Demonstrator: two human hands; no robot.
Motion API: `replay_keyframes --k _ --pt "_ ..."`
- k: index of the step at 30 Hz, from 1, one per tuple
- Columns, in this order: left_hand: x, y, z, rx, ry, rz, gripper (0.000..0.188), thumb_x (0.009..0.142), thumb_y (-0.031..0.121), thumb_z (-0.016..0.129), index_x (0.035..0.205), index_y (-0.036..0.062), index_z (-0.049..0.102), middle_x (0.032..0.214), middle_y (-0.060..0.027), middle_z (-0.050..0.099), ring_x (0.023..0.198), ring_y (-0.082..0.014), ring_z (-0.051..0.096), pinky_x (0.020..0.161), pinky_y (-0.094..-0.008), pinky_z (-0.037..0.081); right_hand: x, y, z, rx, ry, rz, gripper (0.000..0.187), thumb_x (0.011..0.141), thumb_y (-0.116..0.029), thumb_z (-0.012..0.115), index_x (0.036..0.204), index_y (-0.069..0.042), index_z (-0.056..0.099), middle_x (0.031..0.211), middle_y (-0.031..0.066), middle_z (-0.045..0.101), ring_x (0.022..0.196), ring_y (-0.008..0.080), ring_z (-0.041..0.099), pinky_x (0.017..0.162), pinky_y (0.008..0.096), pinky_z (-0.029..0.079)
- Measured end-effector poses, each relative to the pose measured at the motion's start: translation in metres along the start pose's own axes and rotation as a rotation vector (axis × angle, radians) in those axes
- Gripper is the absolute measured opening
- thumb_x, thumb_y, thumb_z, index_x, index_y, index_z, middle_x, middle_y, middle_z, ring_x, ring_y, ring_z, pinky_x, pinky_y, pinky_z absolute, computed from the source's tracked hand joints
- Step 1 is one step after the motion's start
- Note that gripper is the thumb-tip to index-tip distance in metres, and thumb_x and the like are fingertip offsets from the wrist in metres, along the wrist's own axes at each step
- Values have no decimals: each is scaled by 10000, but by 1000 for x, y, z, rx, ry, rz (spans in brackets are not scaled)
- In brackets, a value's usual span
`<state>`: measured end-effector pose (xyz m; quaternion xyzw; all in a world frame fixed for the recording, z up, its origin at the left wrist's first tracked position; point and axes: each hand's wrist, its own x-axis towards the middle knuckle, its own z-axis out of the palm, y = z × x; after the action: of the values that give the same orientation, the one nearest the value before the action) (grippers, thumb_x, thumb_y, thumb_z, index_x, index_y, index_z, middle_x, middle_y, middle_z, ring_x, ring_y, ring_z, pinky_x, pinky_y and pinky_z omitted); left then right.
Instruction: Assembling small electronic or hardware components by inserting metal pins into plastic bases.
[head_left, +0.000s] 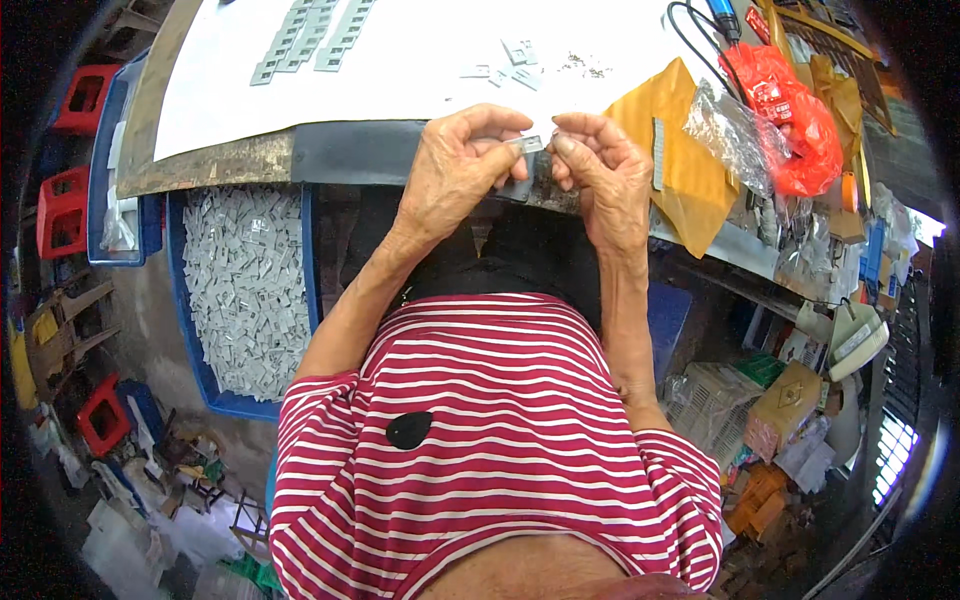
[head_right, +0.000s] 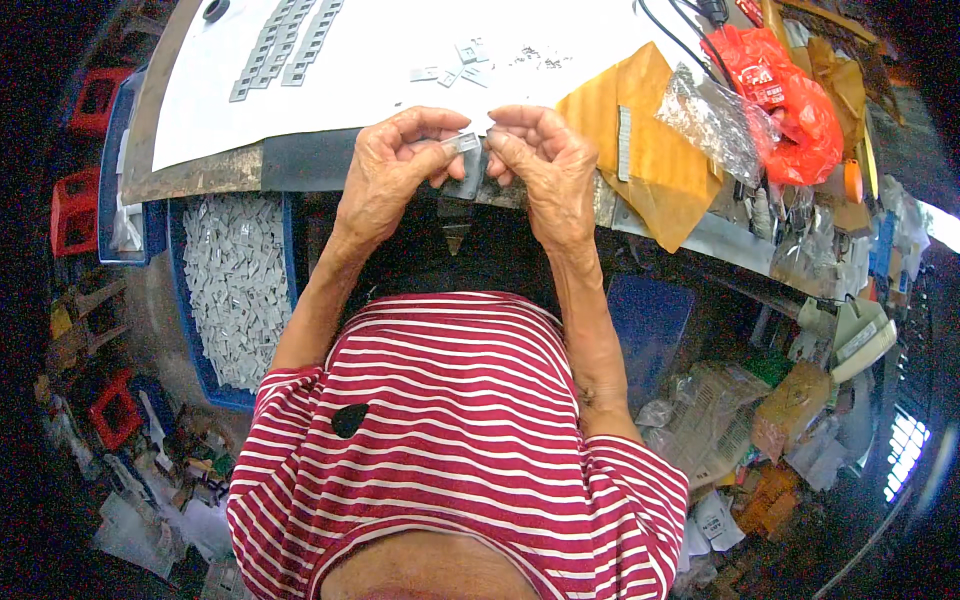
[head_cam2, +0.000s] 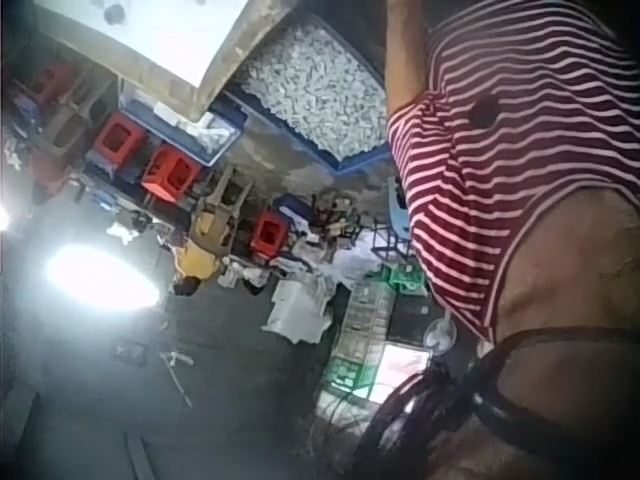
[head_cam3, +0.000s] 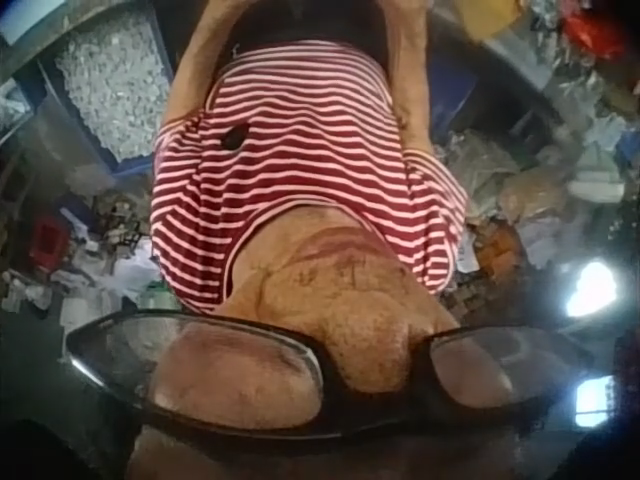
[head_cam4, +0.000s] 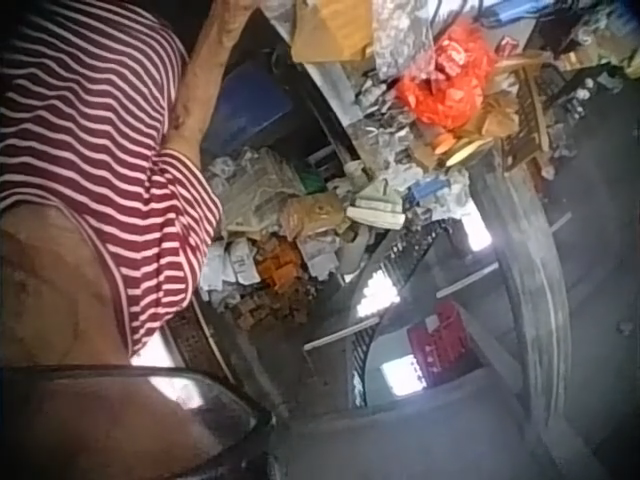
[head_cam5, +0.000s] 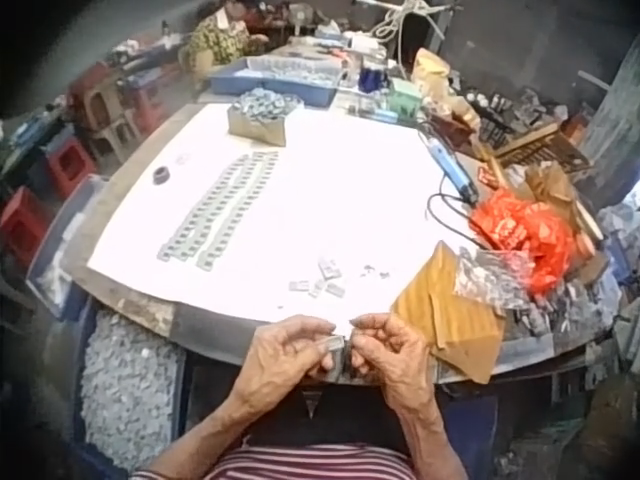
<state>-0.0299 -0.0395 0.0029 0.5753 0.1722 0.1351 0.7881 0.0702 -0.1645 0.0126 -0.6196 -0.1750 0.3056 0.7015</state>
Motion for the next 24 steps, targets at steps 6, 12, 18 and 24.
replay_keyframes --k 6,12,18,24 --pt "9 0 3 146 15 14 208 801 27 516 983 -39 593 699 -38 610 609 -49 563 513 -170 421 4 0 -12 -82 -47 36 114 797 -55 621 895 3 612 664 -5 572 569 45 514 518 165 410" --pt "15 -1 10 316 43 23 188 795 41 516 938 -8 628 632 -23 603 553 -35 531 464 -179 403 6 3 -16 -130 -43 61 93 792 -58 631 870 -10 613 650 -15 568 556 34 506 496 163 409" --pt "20 -1 12 321 -3 -41 163 825 61 558 958 8 635 647 -1 599 558 -28 507 505 -157 404 9 3 -19 -155 -32 90 111 783 -47 641 867 0 586 646 -6 563 543 37 505 490 156 411" --pt "21 -1 12 287 -13 -51 161 826 63 558 956 3 633 649 -17 603 566 -42 523 518 -167 424 10 2 -21 -174 -43 121 110 783 -48 640 859 3 579 651 -5 565 543 38 505 489 157 413"
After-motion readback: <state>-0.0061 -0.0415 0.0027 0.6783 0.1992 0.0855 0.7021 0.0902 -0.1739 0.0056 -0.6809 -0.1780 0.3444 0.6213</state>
